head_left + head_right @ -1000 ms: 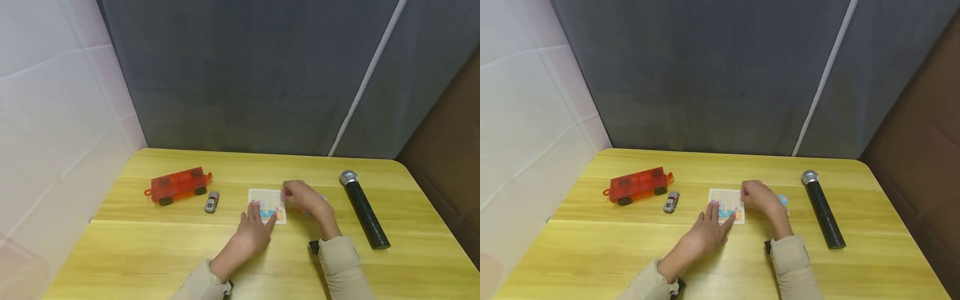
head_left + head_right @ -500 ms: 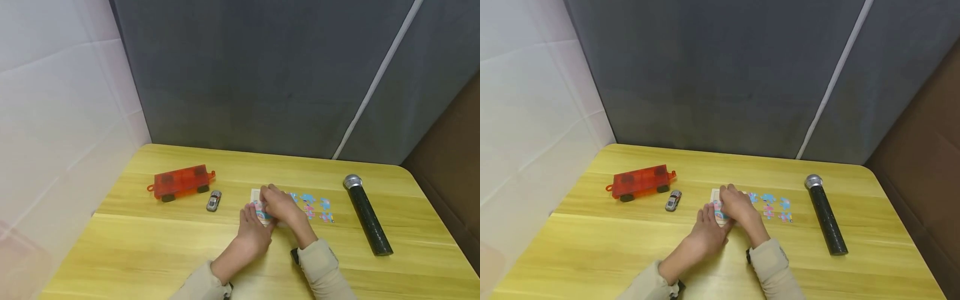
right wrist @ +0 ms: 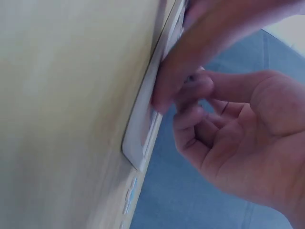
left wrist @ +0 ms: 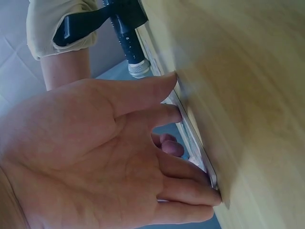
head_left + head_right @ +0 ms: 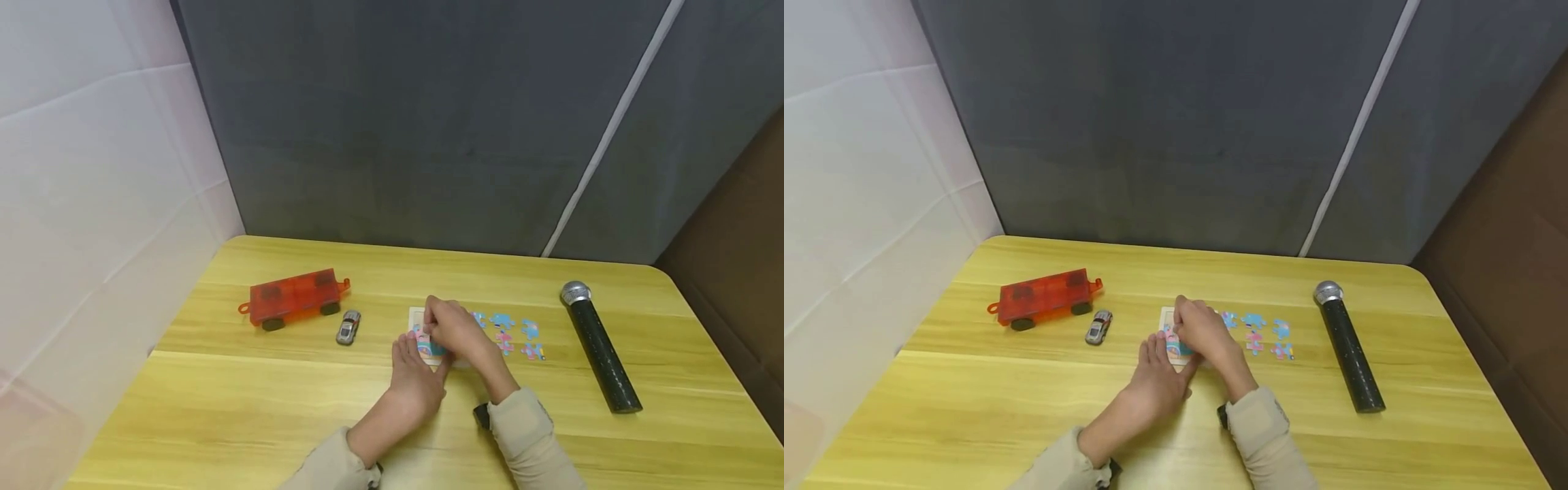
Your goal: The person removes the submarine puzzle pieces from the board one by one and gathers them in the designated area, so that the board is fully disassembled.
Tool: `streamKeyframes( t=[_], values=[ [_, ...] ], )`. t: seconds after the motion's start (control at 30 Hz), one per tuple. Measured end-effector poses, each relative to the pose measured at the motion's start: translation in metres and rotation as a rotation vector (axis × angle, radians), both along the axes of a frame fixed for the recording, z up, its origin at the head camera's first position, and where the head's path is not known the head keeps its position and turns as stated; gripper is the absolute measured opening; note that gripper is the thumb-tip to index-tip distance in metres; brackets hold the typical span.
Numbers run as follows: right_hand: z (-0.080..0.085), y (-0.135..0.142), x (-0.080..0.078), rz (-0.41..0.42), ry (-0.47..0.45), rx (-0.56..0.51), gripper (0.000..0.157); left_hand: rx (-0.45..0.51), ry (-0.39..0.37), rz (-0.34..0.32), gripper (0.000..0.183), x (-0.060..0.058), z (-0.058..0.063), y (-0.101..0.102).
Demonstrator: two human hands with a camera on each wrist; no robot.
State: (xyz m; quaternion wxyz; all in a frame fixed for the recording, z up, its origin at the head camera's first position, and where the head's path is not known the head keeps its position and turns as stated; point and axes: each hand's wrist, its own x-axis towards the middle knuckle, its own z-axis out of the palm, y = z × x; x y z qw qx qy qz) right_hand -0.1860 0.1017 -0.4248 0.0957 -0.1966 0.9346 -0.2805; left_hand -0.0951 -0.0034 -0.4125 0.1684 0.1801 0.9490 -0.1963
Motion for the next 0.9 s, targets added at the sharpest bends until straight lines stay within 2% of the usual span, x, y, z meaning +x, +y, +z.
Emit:
streamKeyframes(
  t=[0.23, 0.4, 0.5, 0.67, 0.8, 0.9],
  values=[
    [0.001, 0.005, -0.002, -0.004, -0.040, -0.096, 0.017, -0.018, -0.008, -0.009, 0.066, 0.000, 0.000, 0.001],
    [0.011, 0.035, -0.009, -0.019, -0.070, -0.138, 0.011, -0.001, 0.008, -0.015, 0.069, 0.000, 0.001, 0.001],
    [0.020, 0.064, -0.011, -0.035, -0.132, -0.131, 0.011, 0.004, 0.022, -0.018, 0.069, 0.000, 0.001, 0.001],
    [0.025, 0.096, -0.011, -0.003, -0.270, -0.079, 0.014, -0.006, 0.036, -0.025, 0.069, 0.000, 0.002, 0.000],
    [0.021, 0.099, -0.011, 0.003, -0.312, -0.041, 0.015, 0.006, 0.026, -0.020, 0.069, 0.000, 0.003, -0.002],
    [0.017, 0.094, -0.012, -0.030, -0.322, -0.025, 0.015, 0.018, 0.023, -0.016, 0.069, 0.000, 0.002, -0.002]
  ],
)
